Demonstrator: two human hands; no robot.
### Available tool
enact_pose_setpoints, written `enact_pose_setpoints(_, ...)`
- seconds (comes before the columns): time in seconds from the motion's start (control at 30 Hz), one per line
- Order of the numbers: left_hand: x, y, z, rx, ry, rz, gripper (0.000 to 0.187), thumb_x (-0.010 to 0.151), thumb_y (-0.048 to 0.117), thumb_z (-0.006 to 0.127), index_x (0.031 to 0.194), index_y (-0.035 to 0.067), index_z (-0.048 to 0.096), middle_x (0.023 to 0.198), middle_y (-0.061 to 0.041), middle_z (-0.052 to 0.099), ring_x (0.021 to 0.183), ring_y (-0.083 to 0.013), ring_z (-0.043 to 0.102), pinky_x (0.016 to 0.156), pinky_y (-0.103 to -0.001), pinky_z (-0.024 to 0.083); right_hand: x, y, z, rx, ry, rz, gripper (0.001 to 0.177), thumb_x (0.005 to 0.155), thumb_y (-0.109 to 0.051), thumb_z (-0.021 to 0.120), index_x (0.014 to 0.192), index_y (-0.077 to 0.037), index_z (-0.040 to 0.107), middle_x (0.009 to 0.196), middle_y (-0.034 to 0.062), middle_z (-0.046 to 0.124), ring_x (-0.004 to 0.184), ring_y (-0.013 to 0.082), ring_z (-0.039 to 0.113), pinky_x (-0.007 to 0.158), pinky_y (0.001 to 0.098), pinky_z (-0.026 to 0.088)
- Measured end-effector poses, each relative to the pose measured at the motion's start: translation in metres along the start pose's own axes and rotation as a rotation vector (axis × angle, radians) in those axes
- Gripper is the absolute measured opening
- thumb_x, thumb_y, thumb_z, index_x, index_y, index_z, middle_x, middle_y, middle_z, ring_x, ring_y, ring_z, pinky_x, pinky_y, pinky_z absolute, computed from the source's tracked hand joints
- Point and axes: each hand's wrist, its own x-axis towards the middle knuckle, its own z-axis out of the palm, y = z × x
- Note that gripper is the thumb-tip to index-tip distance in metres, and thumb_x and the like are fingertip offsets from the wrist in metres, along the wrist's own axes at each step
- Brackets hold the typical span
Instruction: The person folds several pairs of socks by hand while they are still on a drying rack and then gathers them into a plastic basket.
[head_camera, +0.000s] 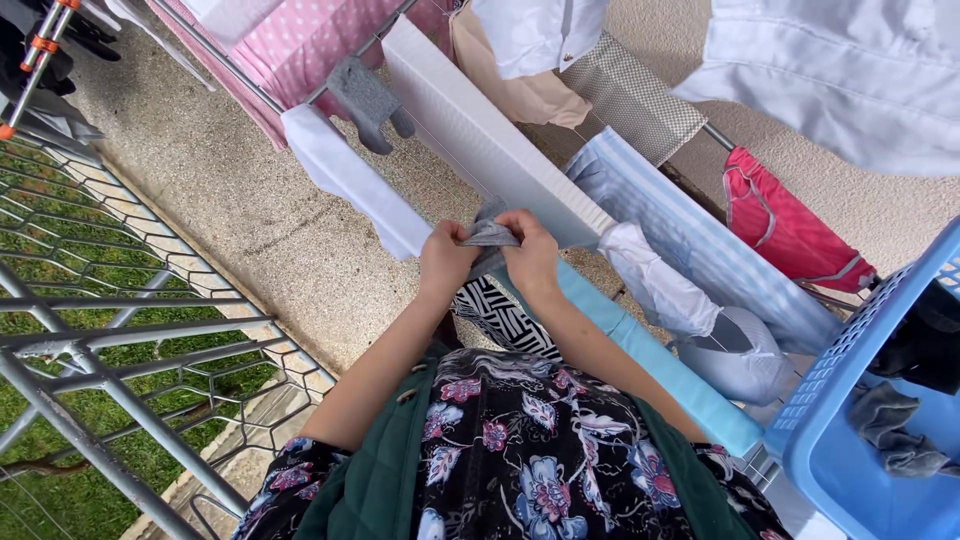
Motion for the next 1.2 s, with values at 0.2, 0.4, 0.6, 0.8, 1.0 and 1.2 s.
enact_pose_setpoints(0.2,-0.003,0.017,-0.029,0.228,0.187,0.121,0.013,0.086,0.022,0.072,0.095,0.016,0.065,0.085,-0.008,0.064,0.090,-0.0373,0.070,0.080,-0.049,0.055,-0.014,-0.002,0.020,0.644,-0.296,0.260,0.035,0.087,-0.008,0.079,0.121,-0.003,0.069,0.093,0.0045,0.072,0.085,0.0100,0.067,0.074,0.0246,0.057)
enact_pose_setpoints(0.4,-0.017,0.010,-0.002,-0.366,0.057,-0.015,0.022,0.073,0.009,0.085,0.090,0.012,0.070,0.080,-0.005,0.068,0.080,-0.0185,0.065,0.075,-0.030,0.051,0.002,0.017,0.010,-0.284,-0.190,0.259,0.030,0.081,-0.028,0.080,0.105,-0.017,0.067,0.096,0.0094,0.075,0.097,0.0366,0.073,0.076,0.0496,0.057)
enact_pose_setpoints(0.6,-0.030,-0.003,0.014,-0.492,-0.257,-0.118,0.047,0.064,0.005,0.083,0.107,0.011,0.064,0.081,-0.004,0.064,0.075,-0.0169,0.060,0.069,-0.031,0.045,0.011,0.039,0.005,-0.461,-0.113,0.229,0.011,0.086,-0.020,0.060,0.094,-0.027,0.065,0.097,0.0089,0.070,0.102,0.0384,0.070,0.089,0.0511,0.056)
enact_pose_setpoints(0.8,-0.023,0.036,-0.020,0.301,-0.085,-0.132,0.024,0.081,0.030,0.071,0.101,0.022,0.061,0.097,-0.010,0.076,0.104,-0.0357,0.072,0.092,-0.047,0.053,-0.009,-0.003,0.022,-0.007,-0.042,0.176,0.019,0.087,-0.011,0.073,0.103,-0.015,0.064,0.094,0.0096,0.071,0.095,0.0290,0.071,0.079,0.0429,0.055)
enact_pose_setpoints(1.0,-0.001,0.016,-0.037,0.328,0.089,-0.014,0.015,0.087,0.021,0.070,0.101,0.024,0.065,0.107,-0.008,0.061,0.104,-0.0386,0.070,0.091,-0.050,0.053,-0.026,-0.018,0.024,0.507,-0.331,0.286,0.047,0.085,-0.011,0.081,0.124,0.002,0.059,0.095,0.0091,0.065,0.091,0.0152,0.059,0.080,0.0300,0.049)
enact_pose_setpoints(1.2,-0.025,0.029,-0.006,-0.299,0.022,-0.014,0.018,0.079,0.014,0.082,0.093,0.013,0.072,0.082,-0.010,0.071,0.080,-0.0215,0.068,0.073,-0.032,0.053,0.006,0.022,0.016,-0.340,-0.141,0.214,0.031,0.083,-0.022,0.074,0.110,-0.013,0.062,0.099,0.0175,0.072,0.098,0.0448,0.071,0.076,0.0569,0.057)
